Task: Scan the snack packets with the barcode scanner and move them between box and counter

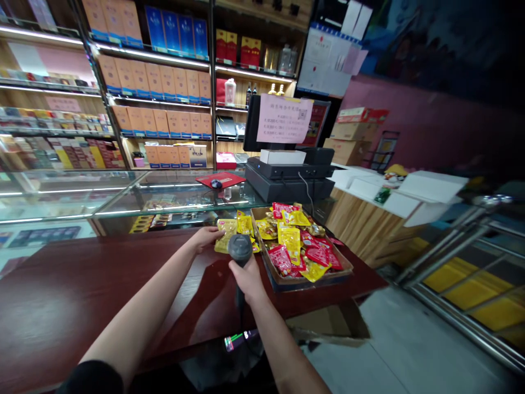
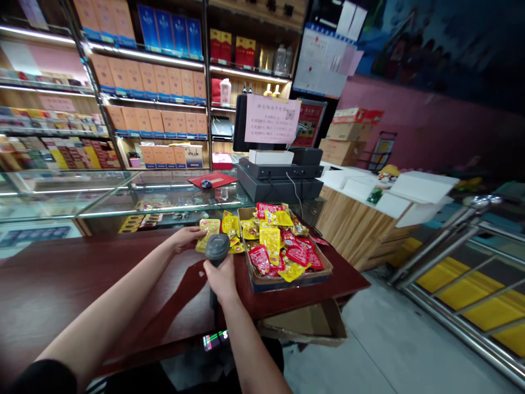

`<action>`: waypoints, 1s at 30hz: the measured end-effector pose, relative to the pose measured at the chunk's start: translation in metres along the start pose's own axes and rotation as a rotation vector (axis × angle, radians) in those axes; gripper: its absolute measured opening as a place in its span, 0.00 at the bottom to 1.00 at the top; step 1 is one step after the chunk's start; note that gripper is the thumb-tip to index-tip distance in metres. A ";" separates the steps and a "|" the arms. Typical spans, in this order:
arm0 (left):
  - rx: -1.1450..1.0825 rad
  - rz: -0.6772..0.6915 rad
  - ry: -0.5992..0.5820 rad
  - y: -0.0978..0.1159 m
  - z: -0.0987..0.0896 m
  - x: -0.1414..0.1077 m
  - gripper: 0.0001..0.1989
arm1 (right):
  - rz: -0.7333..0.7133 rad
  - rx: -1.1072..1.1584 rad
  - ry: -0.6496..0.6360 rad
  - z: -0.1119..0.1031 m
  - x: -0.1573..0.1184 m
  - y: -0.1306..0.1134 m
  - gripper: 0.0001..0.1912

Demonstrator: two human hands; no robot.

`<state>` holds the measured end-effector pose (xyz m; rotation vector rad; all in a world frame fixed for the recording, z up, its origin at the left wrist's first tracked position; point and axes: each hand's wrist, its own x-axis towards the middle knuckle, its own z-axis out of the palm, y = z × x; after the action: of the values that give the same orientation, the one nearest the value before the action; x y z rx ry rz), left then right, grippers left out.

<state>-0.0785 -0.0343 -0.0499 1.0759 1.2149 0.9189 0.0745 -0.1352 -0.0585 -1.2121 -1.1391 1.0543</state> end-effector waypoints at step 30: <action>-0.215 0.004 -0.236 0.123 0.172 0.075 0.03 | 0.079 0.183 0.026 -0.166 0.181 -0.094 0.11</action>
<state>0.1042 0.0457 0.0539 0.9830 0.8983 0.8768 0.2634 0.0141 0.0473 -1.1302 -0.9593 1.1727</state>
